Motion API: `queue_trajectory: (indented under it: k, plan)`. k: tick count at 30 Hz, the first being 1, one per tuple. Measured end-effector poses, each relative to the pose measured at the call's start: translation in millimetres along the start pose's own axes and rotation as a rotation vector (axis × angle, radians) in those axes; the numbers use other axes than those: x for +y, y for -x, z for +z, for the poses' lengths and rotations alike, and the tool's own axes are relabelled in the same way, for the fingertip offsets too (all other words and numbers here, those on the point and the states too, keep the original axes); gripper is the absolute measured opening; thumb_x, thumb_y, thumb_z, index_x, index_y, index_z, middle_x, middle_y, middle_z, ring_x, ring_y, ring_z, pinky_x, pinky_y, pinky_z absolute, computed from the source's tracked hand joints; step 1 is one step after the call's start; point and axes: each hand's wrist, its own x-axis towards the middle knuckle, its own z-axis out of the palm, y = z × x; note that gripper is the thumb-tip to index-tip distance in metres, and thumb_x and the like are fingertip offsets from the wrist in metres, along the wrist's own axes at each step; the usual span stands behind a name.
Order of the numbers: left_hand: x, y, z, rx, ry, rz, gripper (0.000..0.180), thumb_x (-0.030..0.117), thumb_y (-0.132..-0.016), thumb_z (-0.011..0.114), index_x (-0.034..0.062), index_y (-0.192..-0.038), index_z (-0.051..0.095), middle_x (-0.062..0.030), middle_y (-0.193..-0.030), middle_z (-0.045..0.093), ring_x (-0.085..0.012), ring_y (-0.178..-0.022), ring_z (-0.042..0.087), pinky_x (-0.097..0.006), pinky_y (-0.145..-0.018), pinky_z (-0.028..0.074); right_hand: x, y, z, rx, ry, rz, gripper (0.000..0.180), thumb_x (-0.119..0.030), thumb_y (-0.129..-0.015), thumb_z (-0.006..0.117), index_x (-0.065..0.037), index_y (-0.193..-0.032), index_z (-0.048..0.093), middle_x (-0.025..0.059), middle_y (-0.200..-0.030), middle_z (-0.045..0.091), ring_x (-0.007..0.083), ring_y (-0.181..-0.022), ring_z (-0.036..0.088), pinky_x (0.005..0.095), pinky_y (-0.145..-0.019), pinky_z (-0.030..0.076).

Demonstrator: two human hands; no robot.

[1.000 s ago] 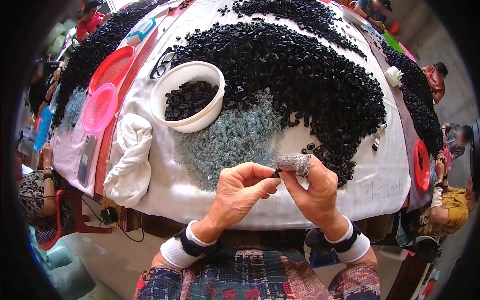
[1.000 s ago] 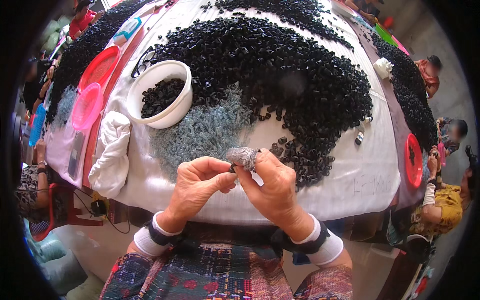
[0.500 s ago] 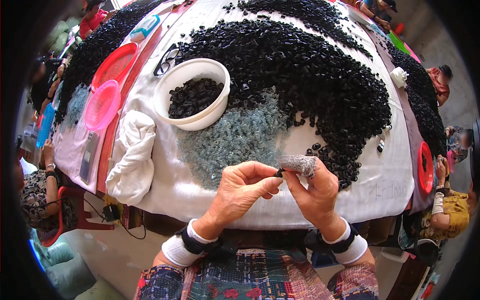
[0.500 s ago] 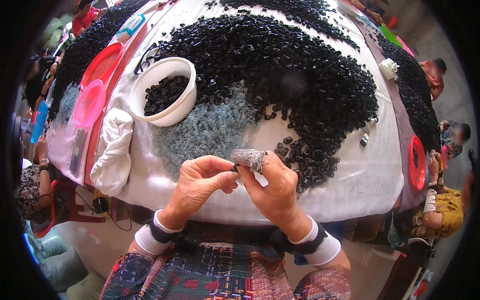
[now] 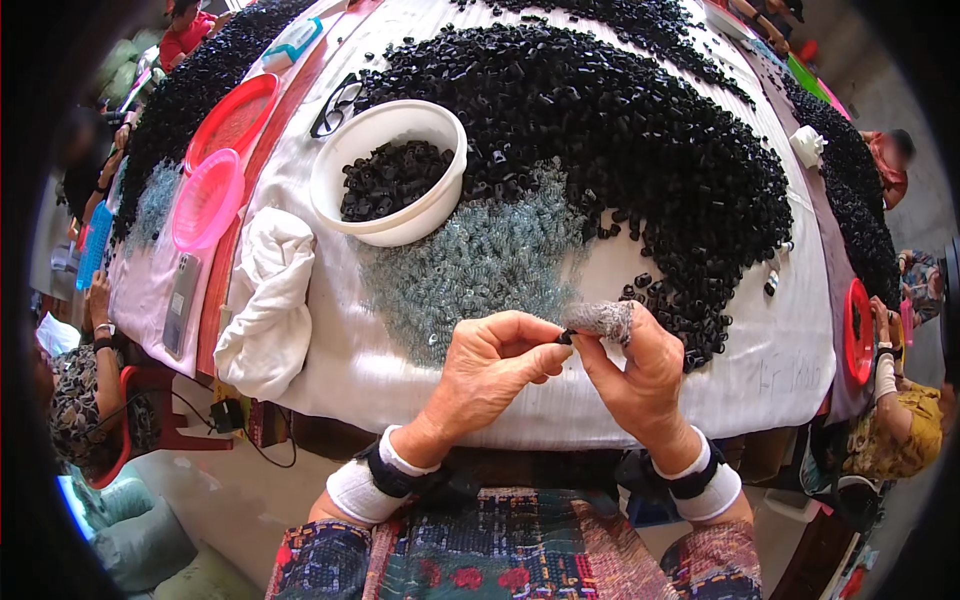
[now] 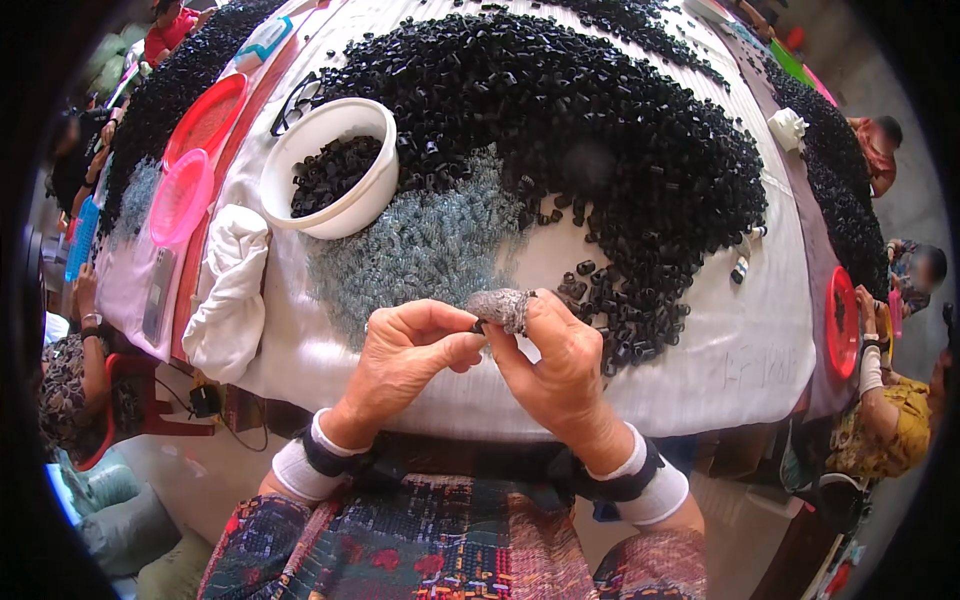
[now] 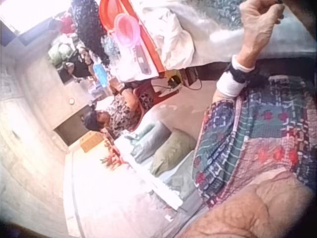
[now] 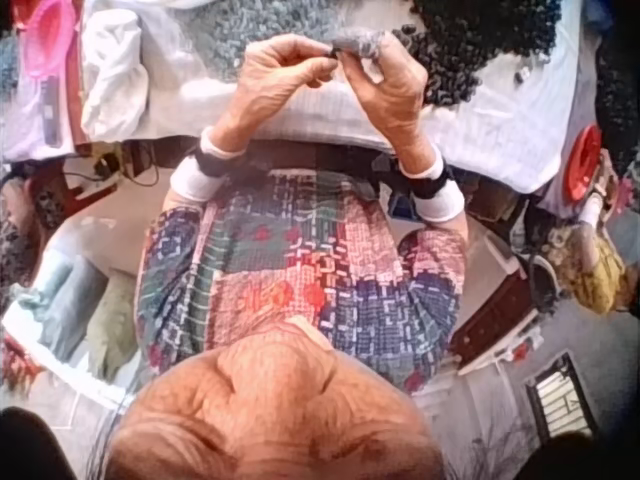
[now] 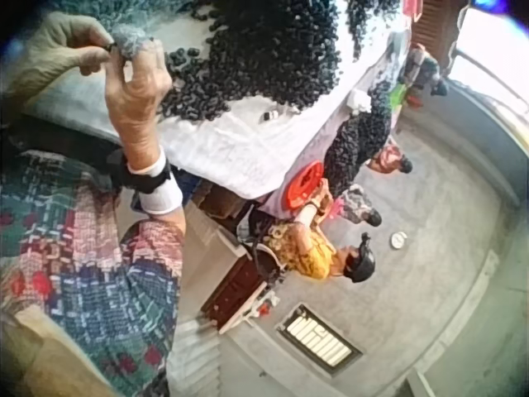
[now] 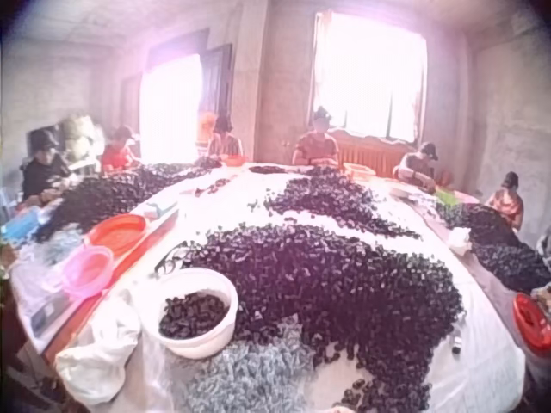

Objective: Inspecting and sorting small black components on a work table in a factory setting.

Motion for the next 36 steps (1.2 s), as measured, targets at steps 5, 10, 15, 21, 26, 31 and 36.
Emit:
queue_trajectory:
  k: [5,10,15,21,26,31,36]
  plan:
    - [3.5,-0.5,-1.6,-0.012,-0.029,-0.002,0.019,0.01,-0.084,0.071,-0.0019,-0.097,0.066,-0.0048,-0.082,0.068,-0.0076,-0.073,0.062,-0.021,-0.065,0.052,10.8,3.1,0.5,-0.018,-0.041,-0.01,0.025,0.006,-0.073,0.07,-0.004,-0.095,0.066,0.0098,-0.08,0.065,0.0224,-0.067,0.065,0.0302,-0.058,0.051]
    - [2.4,-1.3,-1.5,-0.026,-0.014,0.004,0.02,0.01,-0.084,0.071,-0.0022,-0.099,0.066,-0.0049,-0.082,0.068,-0.0075,-0.073,0.062,-0.021,-0.066,0.052,14.4,9.0,3.7,0.0,-0.18,0.111,0.025,0.006,-0.073,0.069,-0.003,-0.096,0.066,0.0106,-0.084,0.065,0.0232,-0.069,0.065,0.0299,-0.06,0.052]
    - [3.6,-2.5,3.6,0.019,-0.046,-0.028,0.019,0.008,-0.083,0.071,-0.0034,-0.097,0.066,-0.0074,-0.079,0.068,-0.0102,-0.071,0.063,-0.023,-0.066,0.052,6.4,6.2,2.7,0.037,-0.003,-0.011,0.025,0.008,-0.073,0.069,-0.001,-0.095,0.064,0.0117,-0.082,0.064,0.0237,-0.068,0.064,0.0301,-0.059,0.052]
    - [1.4,-1.4,2.9,0.049,-0.029,-0.051,0.02,0.01,-0.084,0.071,-0.0038,-0.097,0.066,-0.0084,-0.079,0.068,-0.0105,-0.07,0.063,-0.023,-0.065,0.053,1.3,6.2,6.8,0.049,0.036,-0.02,0.025,0.009,-0.073,0.068,-0.001,-0.095,0.064,0.011,-0.079,0.061,0.0242,-0.065,0.063,0.0306,-0.057,0.05]
    - [1.6,-2.9,3.6,0.061,0.005,-0.07,0.018,0.008,-0.083,0.071,-0.0035,-0.096,0.066,-0.0084,-0.079,0.068,-0.0113,-0.07,0.064,-0.024,-0.065,0.053,4.1,6.2,5.4,-0.016,0.045,0.018,0.026,0.01,-0.073,0.066,-0.001,-0.097,0.065,0.01,-0.077,0.061,0.0237,-0.061,0.06,0.0299,-0.056,0.05]
    - [1.0,-5.0,-4.5,-0.02,0.174,-0.133,0.016,0.01,-0.085,0.068,-0.0013,-0.096,0.066,-0.0068,-0.082,0.068,-0.0103,-0.072,0.064,-0.023,-0.062,0.052,3.5,4.3,1.1,-0.062,-0.088,0.012,0.037,0.003,-0.07,0.072,-0.001,-0.106,0.063,0.0119,-0.089,0.059,0.0244,-0.07,0.06,0.031,-0.061,0.05]
    - [1.3,-8.2,-3.9,-0.033,0.235,-0.14,0.016,0.013,-0.086,0.067,0.0,-0.095,0.067,-0.0073,-0.085,0.069,-0.0104,-0.073,0.064,-0.022,-0.065,0.051,-0.4,7.7,3.2,-0.144,-0.027,0.04,0.052,-0.005,-0.065,0.078,0.0,-0.113,0.059,0.0136,-0.097,0.056,0.0291,-0.085,0.056,0.0358,-0.071,0.049]
